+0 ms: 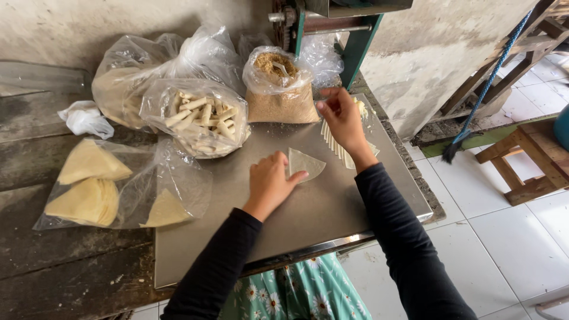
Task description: The person repeatedly scoops a grainy filling onto triangular wrappers, folds them into cones, and stacks the finished rolls on a metal table. The person handles wrappers, filling, and a small wooden spoon throughout the process.
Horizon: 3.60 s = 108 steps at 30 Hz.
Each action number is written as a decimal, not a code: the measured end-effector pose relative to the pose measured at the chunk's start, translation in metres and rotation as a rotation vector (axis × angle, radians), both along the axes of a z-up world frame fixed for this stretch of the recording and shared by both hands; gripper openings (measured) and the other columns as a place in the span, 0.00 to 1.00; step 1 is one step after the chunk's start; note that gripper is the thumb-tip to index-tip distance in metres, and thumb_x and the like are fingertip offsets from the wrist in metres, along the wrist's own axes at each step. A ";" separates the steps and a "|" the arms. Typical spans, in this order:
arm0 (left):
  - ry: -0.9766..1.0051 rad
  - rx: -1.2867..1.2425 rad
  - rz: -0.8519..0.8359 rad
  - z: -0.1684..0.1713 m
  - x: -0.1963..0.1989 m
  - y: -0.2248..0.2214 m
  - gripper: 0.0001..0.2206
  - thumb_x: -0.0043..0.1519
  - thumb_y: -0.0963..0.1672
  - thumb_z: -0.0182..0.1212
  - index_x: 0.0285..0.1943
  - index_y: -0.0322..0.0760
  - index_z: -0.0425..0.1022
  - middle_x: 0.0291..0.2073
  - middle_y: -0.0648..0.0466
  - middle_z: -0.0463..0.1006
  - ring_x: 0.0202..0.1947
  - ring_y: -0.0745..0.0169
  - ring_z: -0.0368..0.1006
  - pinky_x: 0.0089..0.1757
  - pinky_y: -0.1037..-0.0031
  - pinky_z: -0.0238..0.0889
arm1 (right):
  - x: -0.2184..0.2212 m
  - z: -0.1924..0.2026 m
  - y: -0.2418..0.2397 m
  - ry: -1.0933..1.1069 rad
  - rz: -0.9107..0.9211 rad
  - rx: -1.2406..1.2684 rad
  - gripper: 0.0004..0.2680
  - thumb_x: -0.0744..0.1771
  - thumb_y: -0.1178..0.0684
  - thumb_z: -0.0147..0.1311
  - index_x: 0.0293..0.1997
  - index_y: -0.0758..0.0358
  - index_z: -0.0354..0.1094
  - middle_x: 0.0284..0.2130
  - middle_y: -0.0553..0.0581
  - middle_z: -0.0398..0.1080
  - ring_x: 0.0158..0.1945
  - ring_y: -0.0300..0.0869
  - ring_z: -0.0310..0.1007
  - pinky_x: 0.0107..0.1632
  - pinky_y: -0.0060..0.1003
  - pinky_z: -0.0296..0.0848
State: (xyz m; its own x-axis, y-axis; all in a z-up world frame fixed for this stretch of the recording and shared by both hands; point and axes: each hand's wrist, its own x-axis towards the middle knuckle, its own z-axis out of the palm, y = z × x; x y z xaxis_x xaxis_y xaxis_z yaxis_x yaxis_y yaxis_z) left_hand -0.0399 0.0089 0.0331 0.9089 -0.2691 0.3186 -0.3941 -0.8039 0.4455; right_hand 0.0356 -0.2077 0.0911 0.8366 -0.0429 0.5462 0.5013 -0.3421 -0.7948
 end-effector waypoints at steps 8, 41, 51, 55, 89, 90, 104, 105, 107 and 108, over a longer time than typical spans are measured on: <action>-0.076 0.173 0.162 -0.014 -0.012 -0.018 0.22 0.56 0.55 0.68 0.39 0.34 0.73 0.33 0.48 0.78 0.38 0.49 0.74 0.39 0.55 0.60 | 0.029 0.055 0.043 -0.240 -0.096 -0.395 0.14 0.65 0.58 0.65 0.56 0.65 0.71 0.36 0.57 0.68 0.31 0.41 0.68 0.38 0.36 0.70; 0.049 -0.312 -0.018 -0.020 0.001 -0.006 0.06 0.60 0.39 0.59 0.43 0.32 0.70 0.35 0.43 0.79 0.37 0.41 0.76 0.40 0.56 0.67 | 0.085 0.074 0.036 -0.139 -0.211 -0.190 0.06 0.72 0.56 0.56 0.43 0.69 0.75 0.25 0.53 0.71 0.26 0.34 0.63 0.30 0.32 0.62; 0.011 -0.353 -0.016 -0.011 0.004 0.001 0.04 0.60 0.40 0.61 0.37 0.33 0.73 0.31 0.44 0.79 0.37 0.40 0.75 0.39 0.55 0.66 | 0.118 0.043 0.040 0.016 -0.283 0.184 0.08 0.69 0.57 0.49 0.39 0.68 0.75 0.25 0.51 0.76 0.25 0.30 0.73 0.30 0.26 0.72; -0.062 -0.387 -0.015 -0.016 0.005 0.003 0.04 0.58 0.38 0.59 0.40 0.32 0.72 0.33 0.43 0.79 0.38 0.39 0.75 0.39 0.55 0.66 | 0.124 0.035 0.034 0.045 -0.255 0.321 0.08 0.69 0.57 0.49 0.40 0.70 0.75 0.25 0.52 0.75 0.24 0.32 0.69 0.28 0.28 0.68; 0.397 -0.589 -0.014 -0.005 0.015 0.022 0.12 0.54 0.40 0.67 0.45 0.31 0.76 0.27 0.51 0.83 0.27 0.64 0.81 0.32 0.72 0.73 | -0.102 -0.076 -0.026 0.286 0.272 0.078 0.06 0.72 0.59 0.51 0.51 0.67 0.73 0.40 0.53 0.76 0.41 0.34 0.73 0.47 0.30 0.75; 0.395 -0.585 -0.015 -0.005 0.015 0.021 0.12 0.54 0.40 0.67 0.45 0.31 0.76 0.27 0.51 0.83 0.27 0.64 0.81 0.32 0.73 0.73 | -0.105 -0.076 -0.029 0.272 0.278 0.044 0.06 0.71 0.59 0.51 0.51 0.67 0.73 0.40 0.53 0.76 0.42 0.34 0.73 0.48 0.30 0.75; 0.397 -0.614 -0.022 0.000 0.013 0.016 0.09 0.61 0.44 0.65 0.43 0.31 0.76 0.28 0.52 0.82 0.27 0.65 0.82 0.33 0.74 0.72 | -0.074 -0.019 -0.035 -0.090 0.026 0.069 0.06 0.75 0.56 0.48 0.48 0.68 0.69 0.40 0.57 0.74 0.39 0.36 0.71 0.44 0.31 0.73; 0.376 -0.600 -0.022 0.000 0.013 0.016 0.09 0.62 0.44 0.64 0.43 0.31 0.76 0.28 0.51 0.82 0.27 0.64 0.82 0.34 0.74 0.72 | -0.058 -0.009 -0.026 -0.185 0.038 0.130 0.06 0.76 0.56 0.47 0.51 0.67 0.68 0.39 0.57 0.73 0.39 0.36 0.70 0.44 0.32 0.72; 0.336 -0.572 -0.021 -0.001 0.013 0.016 0.08 0.63 0.43 0.62 0.43 0.32 0.77 0.26 0.50 0.83 0.28 0.63 0.81 0.35 0.73 0.72 | -0.017 0.015 -0.004 -0.333 0.012 0.160 0.06 0.76 0.56 0.45 0.52 0.66 0.68 0.38 0.56 0.73 0.37 0.36 0.70 0.42 0.32 0.72; 0.293 -0.571 -0.029 -0.002 0.014 0.016 0.07 0.61 0.42 0.62 0.42 0.32 0.77 0.28 0.50 0.83 0.29 0.62 0.81 0.36 0.73 0.72 | 0.003 0.028 0.009 -0.384 -0.028 0.129 0.06 0.75 0.56 0.45 0.52 0.66 0.68 0.38 0.56 0.74 0.36 0.37 0.72 0.39 0.32 0.74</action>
